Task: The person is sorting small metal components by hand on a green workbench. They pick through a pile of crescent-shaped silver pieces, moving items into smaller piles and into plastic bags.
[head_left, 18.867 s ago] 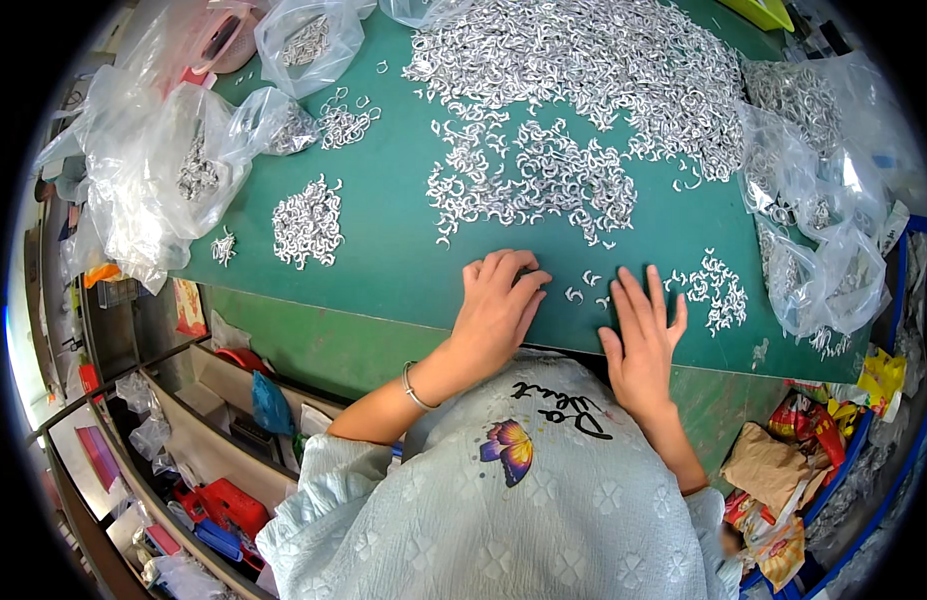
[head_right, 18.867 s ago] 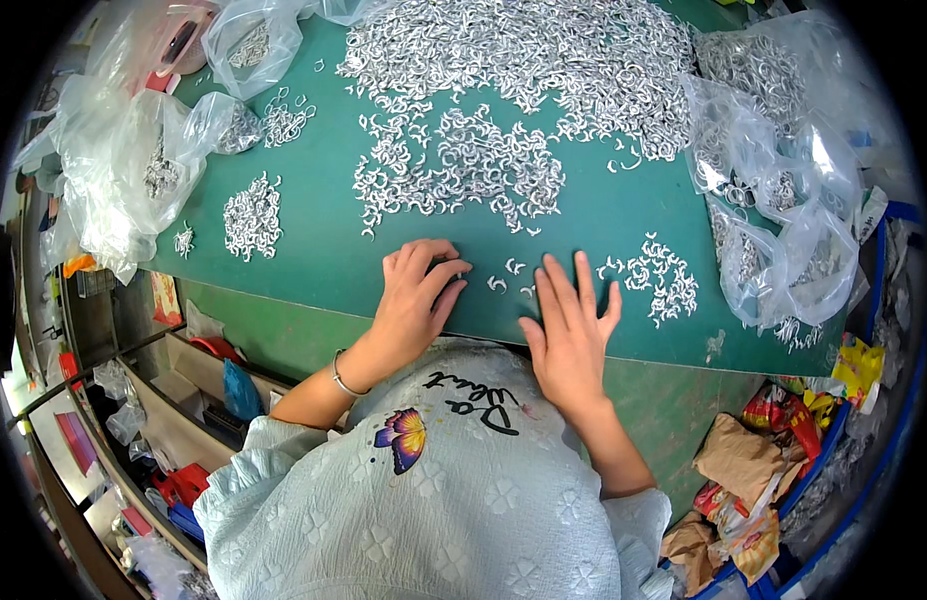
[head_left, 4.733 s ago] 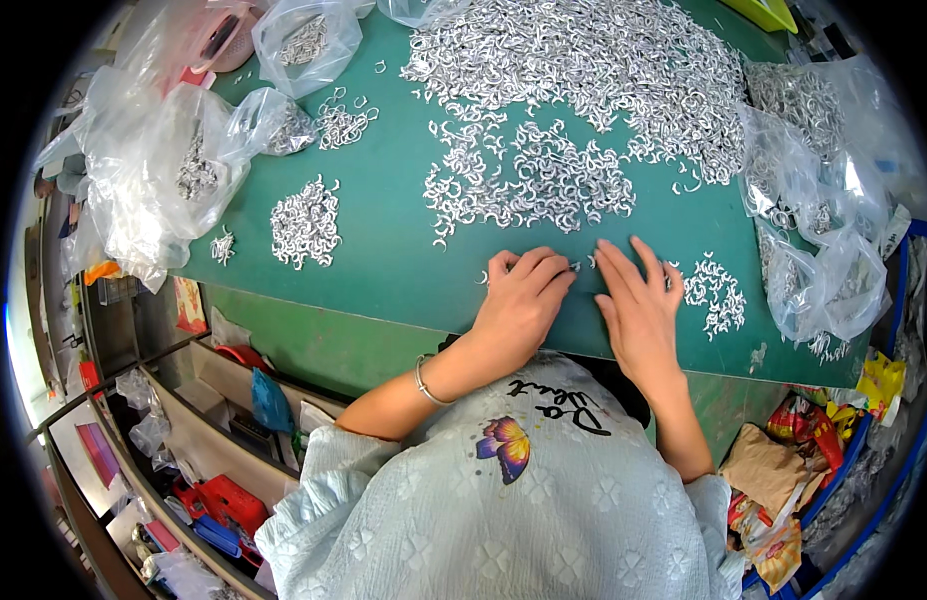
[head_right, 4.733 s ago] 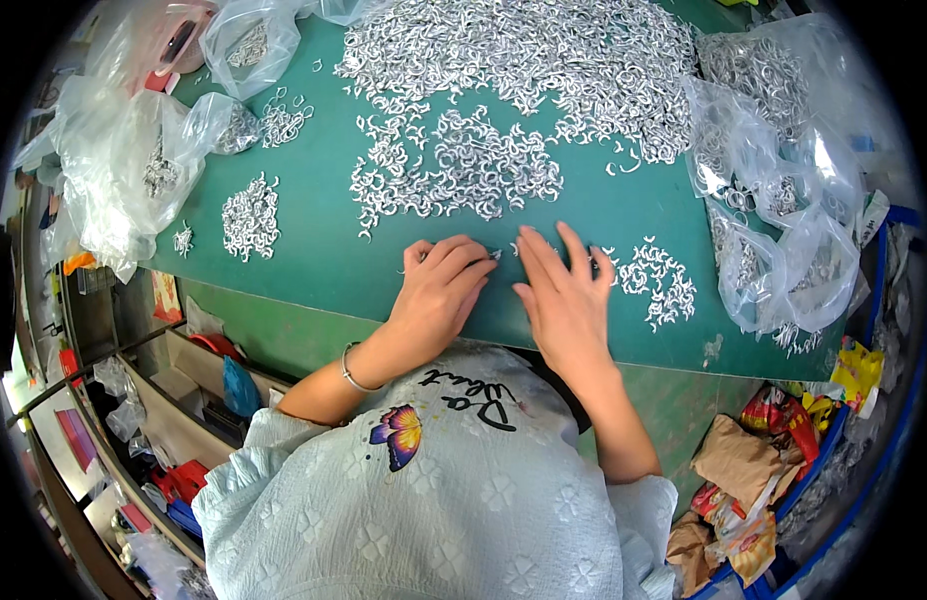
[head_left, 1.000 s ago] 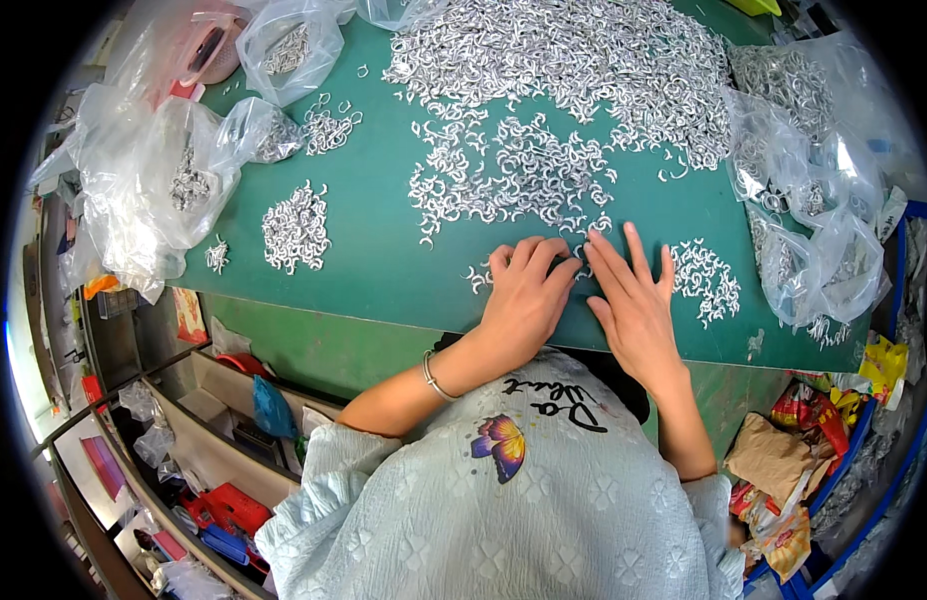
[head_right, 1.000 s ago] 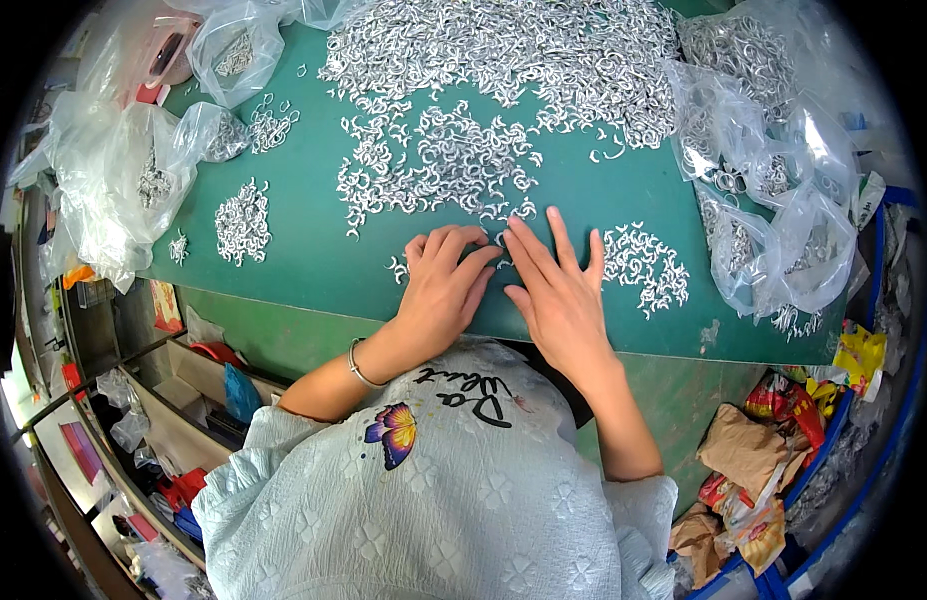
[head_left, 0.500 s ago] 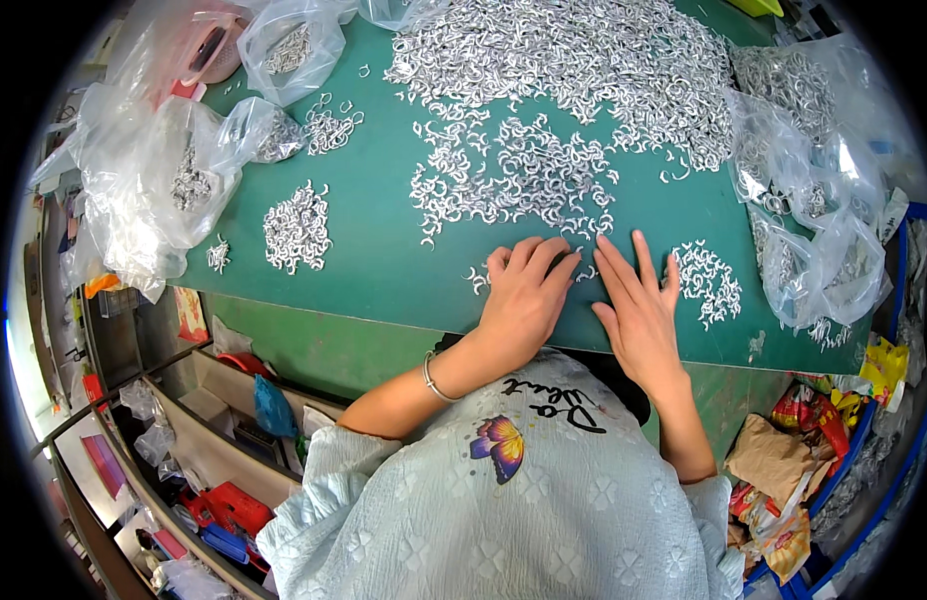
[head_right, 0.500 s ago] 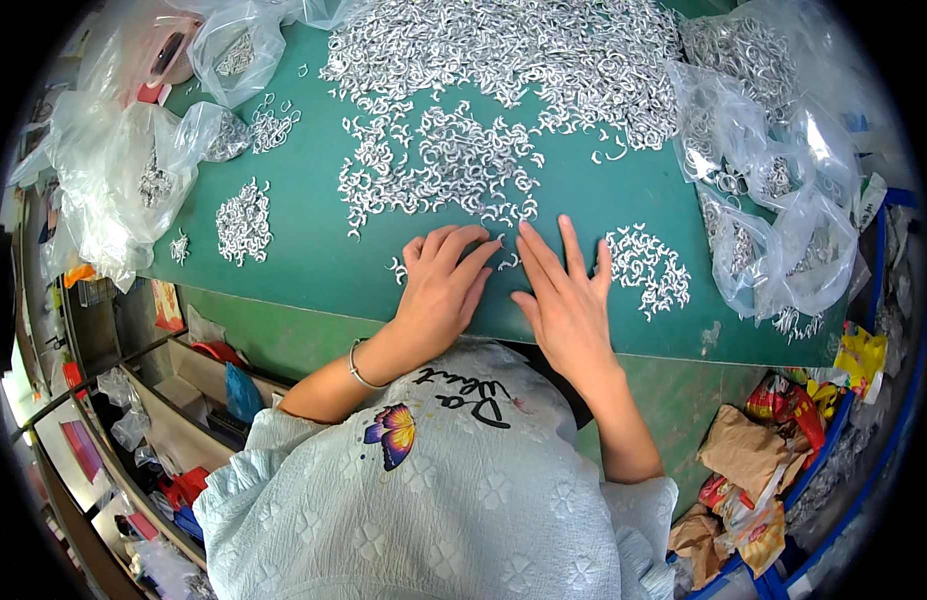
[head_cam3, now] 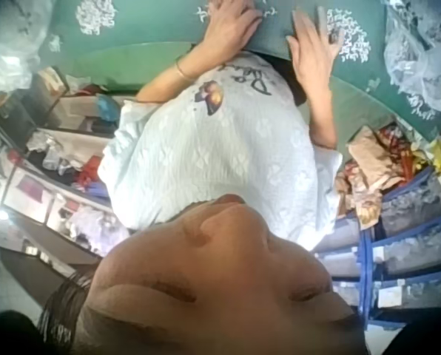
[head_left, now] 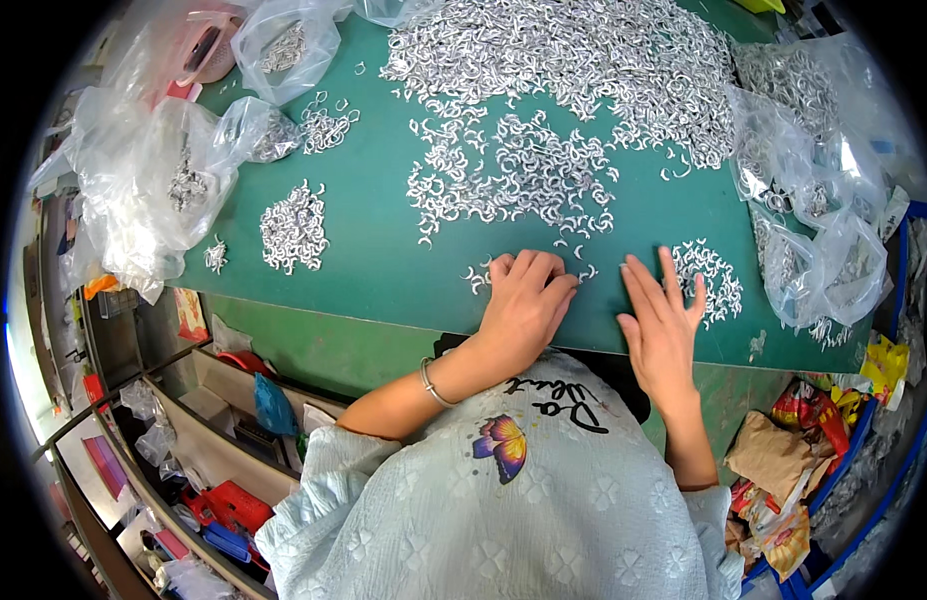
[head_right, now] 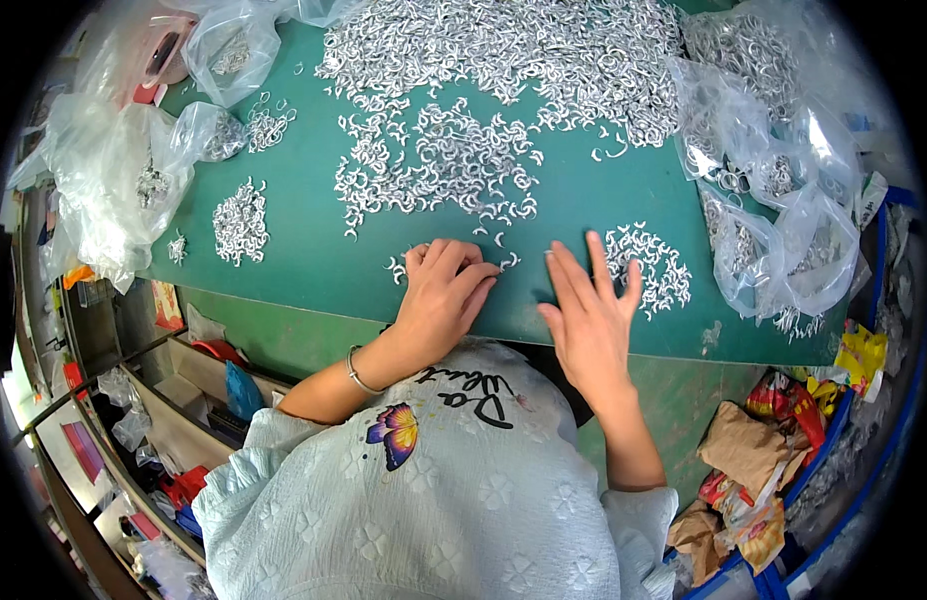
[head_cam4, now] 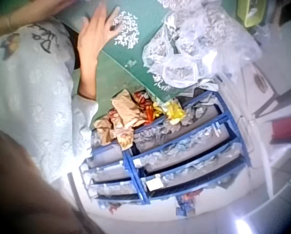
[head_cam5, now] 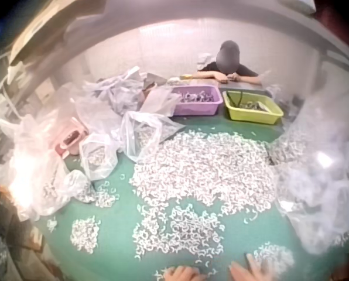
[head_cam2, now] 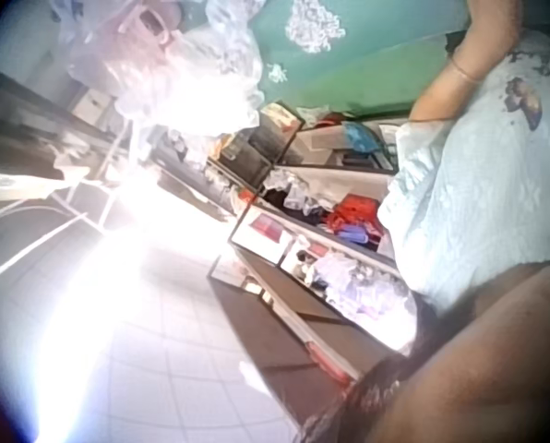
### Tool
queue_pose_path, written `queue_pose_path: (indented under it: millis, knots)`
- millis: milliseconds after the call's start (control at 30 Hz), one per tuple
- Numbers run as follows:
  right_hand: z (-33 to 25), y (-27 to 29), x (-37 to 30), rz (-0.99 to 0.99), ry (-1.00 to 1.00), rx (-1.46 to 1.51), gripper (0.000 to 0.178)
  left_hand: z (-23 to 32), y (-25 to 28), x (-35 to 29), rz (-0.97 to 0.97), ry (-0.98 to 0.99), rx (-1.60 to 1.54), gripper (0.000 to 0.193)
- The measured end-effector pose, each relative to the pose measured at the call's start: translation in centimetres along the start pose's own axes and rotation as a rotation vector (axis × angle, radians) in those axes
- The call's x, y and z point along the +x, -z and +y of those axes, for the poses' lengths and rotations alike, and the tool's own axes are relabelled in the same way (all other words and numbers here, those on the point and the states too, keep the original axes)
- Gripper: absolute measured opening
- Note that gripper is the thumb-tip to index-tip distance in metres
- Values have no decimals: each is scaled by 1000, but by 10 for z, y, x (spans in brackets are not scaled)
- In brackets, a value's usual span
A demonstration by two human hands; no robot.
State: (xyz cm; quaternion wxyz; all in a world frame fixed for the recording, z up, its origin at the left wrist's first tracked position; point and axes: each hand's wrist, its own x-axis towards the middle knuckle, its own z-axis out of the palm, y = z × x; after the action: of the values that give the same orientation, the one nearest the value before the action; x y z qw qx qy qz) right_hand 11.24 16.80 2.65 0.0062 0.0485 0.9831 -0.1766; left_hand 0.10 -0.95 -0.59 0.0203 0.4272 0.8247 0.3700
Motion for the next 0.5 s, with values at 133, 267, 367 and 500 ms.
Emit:
queue_pose_path:
  millis: [133,267,367,500]
  knots:
    - [-2,-6,-4,112,16,79,39,4,-1,3,17,21,3,24]
    - [-9,-14,-4,119,23,61,35,4,-1,1,-55,-20,6,27]
    - [2,-17,-16,218,-5,65,35,4,2,-4,-66,-5,-30,28]
    - [-17,-19,-5,157,95,211,35,5,1,3,-55,14,-6,32]
